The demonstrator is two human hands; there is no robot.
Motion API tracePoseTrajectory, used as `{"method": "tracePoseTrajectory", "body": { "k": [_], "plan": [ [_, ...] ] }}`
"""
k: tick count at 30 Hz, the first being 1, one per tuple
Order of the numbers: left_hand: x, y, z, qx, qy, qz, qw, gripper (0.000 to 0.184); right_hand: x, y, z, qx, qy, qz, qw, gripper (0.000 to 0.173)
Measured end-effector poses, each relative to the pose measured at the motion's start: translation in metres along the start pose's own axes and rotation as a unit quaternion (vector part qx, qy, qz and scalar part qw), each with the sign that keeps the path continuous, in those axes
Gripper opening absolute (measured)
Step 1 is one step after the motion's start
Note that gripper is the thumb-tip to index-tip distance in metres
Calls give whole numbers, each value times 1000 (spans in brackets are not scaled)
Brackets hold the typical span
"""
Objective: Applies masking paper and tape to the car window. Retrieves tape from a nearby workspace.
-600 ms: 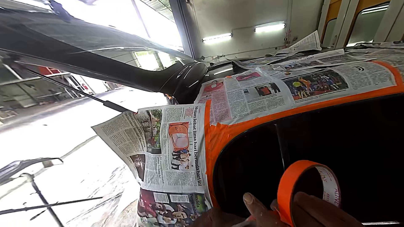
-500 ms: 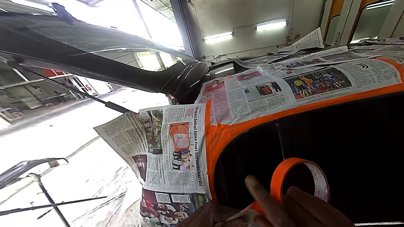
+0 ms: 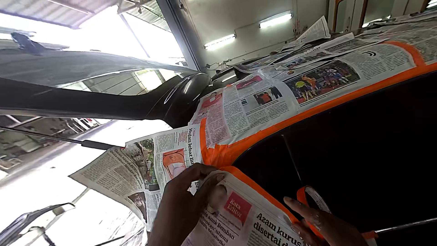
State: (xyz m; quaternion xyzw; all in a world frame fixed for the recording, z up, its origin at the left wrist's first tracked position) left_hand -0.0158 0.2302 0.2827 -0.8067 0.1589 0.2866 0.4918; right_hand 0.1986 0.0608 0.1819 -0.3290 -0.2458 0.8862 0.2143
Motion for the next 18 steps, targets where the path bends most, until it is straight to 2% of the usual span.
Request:
{"method": "tracePoseTrajectory", "body": {
  "k": [3,6,13,18],
  "plan": [
    [27,-24,-12,-30,-57,19,998,19,0,15,-14,8,36,-88,995,39],
    [53,-43,-36,-14,-118,5,993,17,-2,27,-28,31,75,-159,984,39],
    [105,-70,-68,118,-221,-35,968,14,12,44,-60,82,100,-208,970,39],
    [121,-72,-66,131,-259,-48,956,13,20,43,-70,94,111,-221,964,41]
  ]
}}
Point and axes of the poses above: each hand's wrist, its own y-axis away from the middle knuckle, its own x-axis out of the palm, z = x × y, the point moved 9 cm from there along -y, towards the middle knuckle, and after that the axes turned 7 degrees about x, right-handed, at the moved point
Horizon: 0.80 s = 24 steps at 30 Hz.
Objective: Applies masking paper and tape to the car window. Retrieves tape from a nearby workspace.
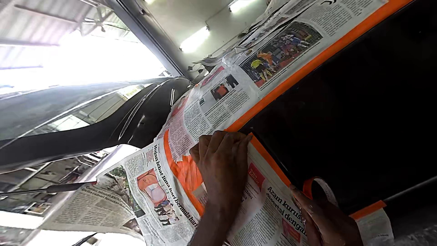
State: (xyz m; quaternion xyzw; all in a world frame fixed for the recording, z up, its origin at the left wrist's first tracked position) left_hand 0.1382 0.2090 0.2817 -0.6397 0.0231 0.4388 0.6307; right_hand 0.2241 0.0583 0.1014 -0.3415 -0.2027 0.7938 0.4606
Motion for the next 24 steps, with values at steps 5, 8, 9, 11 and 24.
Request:
{"method": "tracePoseTrajectory", "body": {
  "k": [5,8,9,11,24],
  "plan": [
    [2,-4,0,4,-7,-5,1000,16,10,-3,-5,-8,3,-13,1000,41],
    [2,-4,-1,4,-3,-14,1000,15,15,-4,-9,-9,6,-10,1000,43],
    [3,-4,-1,4,-4,-17,1000,15,16,-5,-9,-11,9,-11,1000,43],
    [3,-4,-2,6,-6,-22,1000,16,18,-6,-10,-12,12,-14,1000,42],
    [5,-5,-4,11,-15,-41,999,16,21,-10,-9,-15,40,-2,999,41]
  ]
}}
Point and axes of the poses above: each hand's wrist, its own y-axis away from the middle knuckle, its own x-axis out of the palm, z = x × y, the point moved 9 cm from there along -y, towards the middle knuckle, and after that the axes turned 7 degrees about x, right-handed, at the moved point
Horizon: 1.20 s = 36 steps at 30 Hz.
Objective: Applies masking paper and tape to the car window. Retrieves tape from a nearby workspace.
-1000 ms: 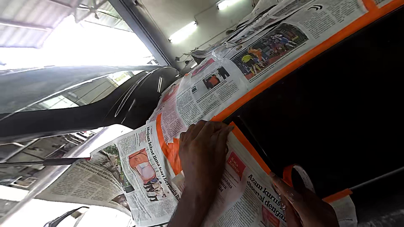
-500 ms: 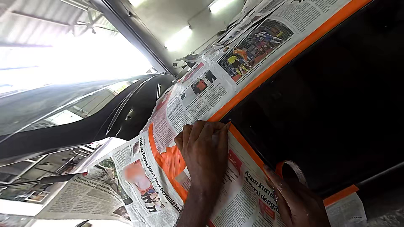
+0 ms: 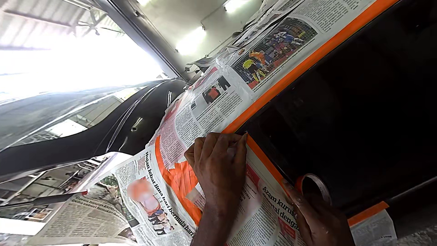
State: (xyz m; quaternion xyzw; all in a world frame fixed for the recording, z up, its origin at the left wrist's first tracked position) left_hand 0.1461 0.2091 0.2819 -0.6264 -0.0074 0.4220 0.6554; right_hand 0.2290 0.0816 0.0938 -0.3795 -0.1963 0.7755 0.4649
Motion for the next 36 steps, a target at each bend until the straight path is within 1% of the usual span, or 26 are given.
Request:
{"method": "tracePoseTrajectory", "body": {
  "k": [7,17,22,26,36],
  "plan": [
    [1,1,0,-13,-2,-4,1000,16,0,-1,-1,-2,7,0,1000,42],
    [2,2,-1,-12,-13,-16,1000,16,-2,-1,-4,4,28,-11,1000,45],
    [2,0,-1,-7,1,-9,1000,25,-1,-2,-3,-1,38,-13,999,44],
    [2,-2,-2,-1,-2,0,1000,21,0,-2,-2,-4,54,-17,998,44],
    [3,-2,0,-2,-4,9,1000,19,5,-3,-1,-11,101,-39,994,46]
  ]
}}
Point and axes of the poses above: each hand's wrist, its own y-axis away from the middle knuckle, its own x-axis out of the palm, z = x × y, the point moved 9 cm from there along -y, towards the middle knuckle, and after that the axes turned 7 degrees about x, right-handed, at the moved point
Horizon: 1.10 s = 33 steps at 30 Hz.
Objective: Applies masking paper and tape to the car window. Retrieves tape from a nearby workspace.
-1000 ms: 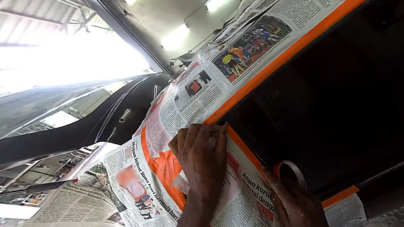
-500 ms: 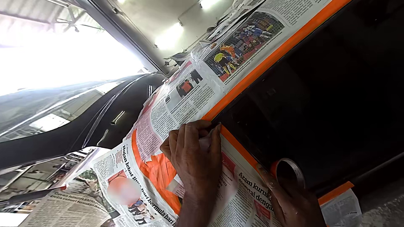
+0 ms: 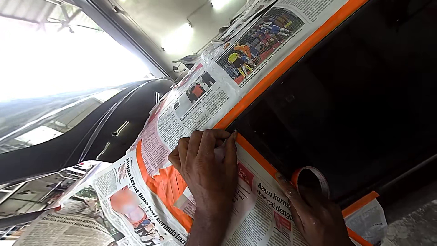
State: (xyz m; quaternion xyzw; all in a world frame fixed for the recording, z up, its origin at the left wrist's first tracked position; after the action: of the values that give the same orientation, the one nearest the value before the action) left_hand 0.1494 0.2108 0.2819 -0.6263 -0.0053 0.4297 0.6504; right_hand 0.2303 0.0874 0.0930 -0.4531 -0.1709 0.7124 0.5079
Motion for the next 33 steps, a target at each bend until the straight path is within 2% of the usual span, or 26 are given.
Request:
{"method": "tracePoseTrajectory", "body": {
  "k": [16,19,23,26,29,33],
  "plan": [
    [0,0,-1,28,11,-8,1000,16,3,3,9,6,53,-21,998,47],
    [0,-2,-10,83,-8,-19,996,12,3,3,11,14,69,-23,997,47],
    [0,5,-18,168,-25,-19,985,16,3,6,13,21,79,-26,996,49],
    [2,27,-23,228,-13,19,973,19,3,9,12,24,81,-21,996,53],
    [14,59,-37,291,6,88,953,27,6,13,8,31,92,-15,995,55],
    [26,85,-52,324,-3,138,936,35,7,17,3,36,91,7,995,57]
  ]
}}
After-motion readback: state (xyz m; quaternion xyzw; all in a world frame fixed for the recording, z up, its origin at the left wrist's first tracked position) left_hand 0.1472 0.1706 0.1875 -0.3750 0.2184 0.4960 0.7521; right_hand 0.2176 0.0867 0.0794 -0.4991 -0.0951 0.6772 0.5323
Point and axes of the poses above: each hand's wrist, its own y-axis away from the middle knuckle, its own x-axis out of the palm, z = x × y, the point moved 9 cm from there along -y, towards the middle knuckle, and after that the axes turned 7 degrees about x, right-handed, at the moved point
